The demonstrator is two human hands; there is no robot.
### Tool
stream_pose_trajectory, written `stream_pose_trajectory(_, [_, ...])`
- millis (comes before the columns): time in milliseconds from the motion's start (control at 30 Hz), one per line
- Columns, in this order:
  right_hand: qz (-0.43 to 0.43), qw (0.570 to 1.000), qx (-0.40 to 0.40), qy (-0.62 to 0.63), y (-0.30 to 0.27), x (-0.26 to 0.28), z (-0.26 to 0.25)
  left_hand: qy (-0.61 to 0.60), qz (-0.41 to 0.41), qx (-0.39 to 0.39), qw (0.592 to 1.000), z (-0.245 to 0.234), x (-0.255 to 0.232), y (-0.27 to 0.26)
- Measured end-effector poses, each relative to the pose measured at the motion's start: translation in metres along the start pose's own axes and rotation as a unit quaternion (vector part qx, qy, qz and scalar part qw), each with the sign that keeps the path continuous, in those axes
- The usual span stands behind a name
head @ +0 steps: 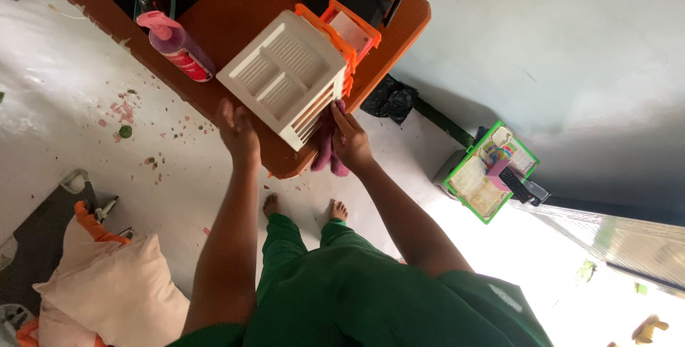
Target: The person wipes a white plastic storage container with a pink cloth on a wooden desk. They rotate the container to wipe multiple sides and compartments, then place it back on the desk.
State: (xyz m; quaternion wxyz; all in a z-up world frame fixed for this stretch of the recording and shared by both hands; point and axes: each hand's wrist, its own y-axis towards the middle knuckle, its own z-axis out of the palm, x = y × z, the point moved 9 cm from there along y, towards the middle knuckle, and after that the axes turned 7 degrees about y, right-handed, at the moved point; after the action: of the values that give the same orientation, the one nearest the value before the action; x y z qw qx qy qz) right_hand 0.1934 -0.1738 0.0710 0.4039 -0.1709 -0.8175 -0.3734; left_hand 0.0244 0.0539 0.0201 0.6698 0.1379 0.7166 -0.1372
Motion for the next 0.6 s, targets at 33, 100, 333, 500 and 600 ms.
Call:
stream_pose_trajectory(33, [0.014,1.000,0.007,-0.027,0.003,0.001,-0.003,0.001,0.025,-0.026,0.999,-0.005,-0.016,-0.015])
stream_pose_trajectory(100, [0.119,0.988,0.078,0.055,0.000,-0.004,0.015,0.024,0.114,-0.035,0.993,0.001,-0.064,-0.034])
stream_pose_trajectory(333, [0.008,1.000,0.013,-0.002,0.000,0.000,0.015,0.328,0.258,0.074,0.906,0.066,-0.173,-0.047])
stream_pose_trajectory(500, [0.022,0.987,0.095,-0.129,0.016,-0.009,0.035,0.429,0.207,0.111,0.873,0.071,-0.158,-0.042])
stream_pose_trajectory(600, [0.036,0.978,0.165,-0.123,0.004,0.015,0.058,0.462,0.206,0.114,0.855,0.074,-0.155,-0.039])
